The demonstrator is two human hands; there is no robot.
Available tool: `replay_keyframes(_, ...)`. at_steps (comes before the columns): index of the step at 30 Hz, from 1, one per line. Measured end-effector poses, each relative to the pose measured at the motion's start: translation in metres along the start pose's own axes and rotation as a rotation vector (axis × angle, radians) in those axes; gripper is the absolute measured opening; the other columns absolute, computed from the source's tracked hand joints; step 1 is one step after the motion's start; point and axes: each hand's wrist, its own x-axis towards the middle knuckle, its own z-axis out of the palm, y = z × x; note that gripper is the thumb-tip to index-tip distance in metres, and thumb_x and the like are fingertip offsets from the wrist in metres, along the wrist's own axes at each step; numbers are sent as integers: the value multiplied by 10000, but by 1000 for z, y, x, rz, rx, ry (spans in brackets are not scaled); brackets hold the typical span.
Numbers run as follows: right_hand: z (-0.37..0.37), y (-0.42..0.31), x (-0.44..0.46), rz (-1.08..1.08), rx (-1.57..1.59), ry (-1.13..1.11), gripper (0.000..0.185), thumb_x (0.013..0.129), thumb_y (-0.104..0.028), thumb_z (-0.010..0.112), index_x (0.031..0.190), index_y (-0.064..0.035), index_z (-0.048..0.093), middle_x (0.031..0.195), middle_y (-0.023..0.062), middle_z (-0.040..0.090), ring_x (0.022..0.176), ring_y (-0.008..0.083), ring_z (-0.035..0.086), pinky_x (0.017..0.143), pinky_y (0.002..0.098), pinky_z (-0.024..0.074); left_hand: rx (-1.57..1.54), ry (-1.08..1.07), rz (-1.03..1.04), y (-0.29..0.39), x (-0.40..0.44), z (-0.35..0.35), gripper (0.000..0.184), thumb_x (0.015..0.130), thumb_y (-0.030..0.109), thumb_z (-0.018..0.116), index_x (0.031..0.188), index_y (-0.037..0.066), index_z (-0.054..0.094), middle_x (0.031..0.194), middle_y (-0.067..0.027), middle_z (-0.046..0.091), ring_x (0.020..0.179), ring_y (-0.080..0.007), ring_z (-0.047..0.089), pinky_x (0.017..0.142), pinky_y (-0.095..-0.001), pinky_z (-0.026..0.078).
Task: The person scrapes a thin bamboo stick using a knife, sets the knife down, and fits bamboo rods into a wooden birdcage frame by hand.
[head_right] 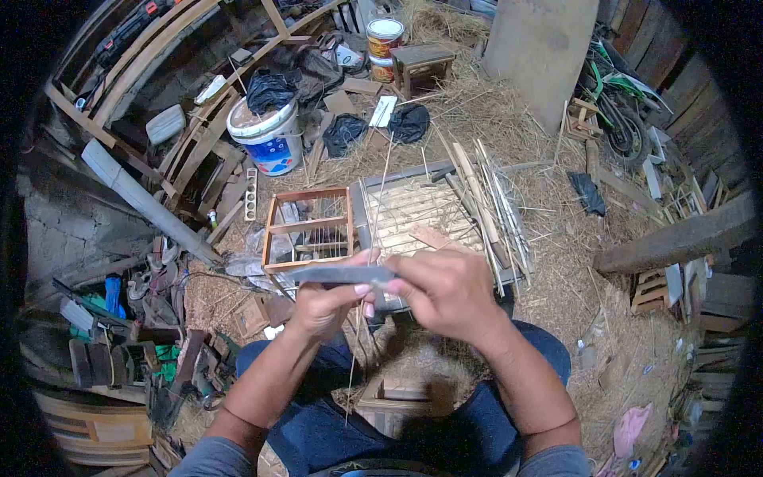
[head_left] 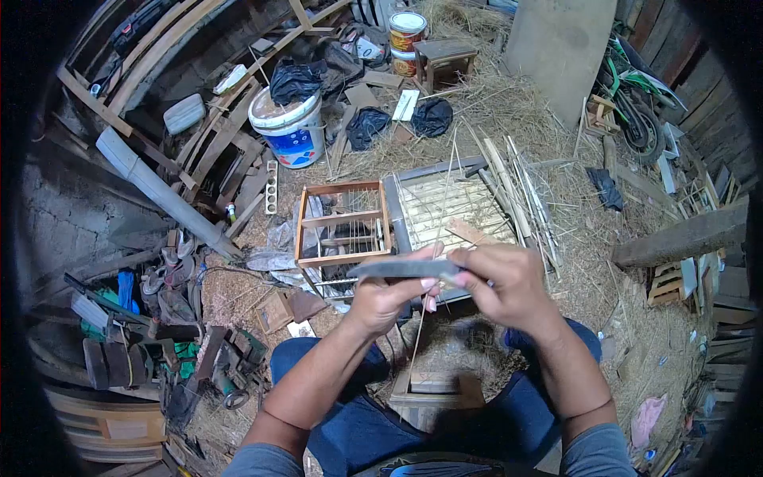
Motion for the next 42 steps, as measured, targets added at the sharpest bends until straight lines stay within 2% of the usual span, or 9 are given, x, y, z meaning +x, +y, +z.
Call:
replay_keyframes(4,-5,-4,2,135,45,-98,189,800,-136,722,960,-36,730,793,119,710,682,264,697,594,347,528,50,-38,25,-1,5,-10,408,864,-23,663,1255,-111,586,879,-114,675,707,-176,632,590,-298,535)
replay_keyframes(8,-4,-6,-1,5,32,-100,170,813,-141,716,953,-46,731,774,118,703,653,258,693,577,348,527,27,146,31,1,-1,12,322,874,-18,659,1178,-117,623,830,-101,672,665,-170,628,562,-290,526)
replay_keyframes(13,-4,-11,-1,12,-10,-122,156,822,-163,705,941,-65,731,740,113,681,602,245,662,550,344,511,96,-6,60,0,4,4,353,875,-14,664,1209,-115,615,848,-109,676,671,-157,627,561,-272,521)
replay_keyframes(15,-1,-8,-2,12,-12,-55,131,854,-234,678,935,-145,730,708,43,681,565,194,634,510,342,483,50,203,53,-1,0,15,291,877,-8,663,1157,-90,654,812,-101,680,633,-149,624,565,-271,527)
replay_keyframes(16,-1,-6,-2,18,-9,-58,131,854,-234,678,935,-145,730,708,43,681,565,194,634,510,342,483,71,4,66,-2,4,-1,328,865,-26,669,1186,-83,644,856,-111,690,654,-152,632,579,-279,538)
replay_keyframes(25,-6,2,3,128,-29,10,146,836,-234,712,940,-132,718,682,49,653,606,223,651,522,344,489,-15,26,49,-4,1,1,359,845,-31,695,1193,-99,635,985,-158,702,700,-178,650,580,-289,552)
replay_keyframes(29,-1,-3,0,-46,0,-4,138,852,-215,701,938,-109,721,694,57,663,580,219,651,523,335,501,-21,44,12,-3,-4,4,344,878,-26,661,1216,-85,629,1014,-165,701,716,-174,658,568,-301,554)
replay_keyframes(38,-3,3,4,150,116,28,166,851,-252,707,931,-109,730,724,74,692,612,235,676,589,349,533,-63,-18,-32,2,0,1,396,908,40,635,1270,-109,577,832,-127,689,640,-166,645,552,-268,539)
replay_keyframes(42,-4,-13,0,-44,67,-66,148,839,-219,714,931,-103,727,751,76,696,625,247,675,557,337,516,-111,-72,41,0,-3,3,370,906,50,644,1248,-85,607,789,-108,673,614,-158,631,545,-256,534)
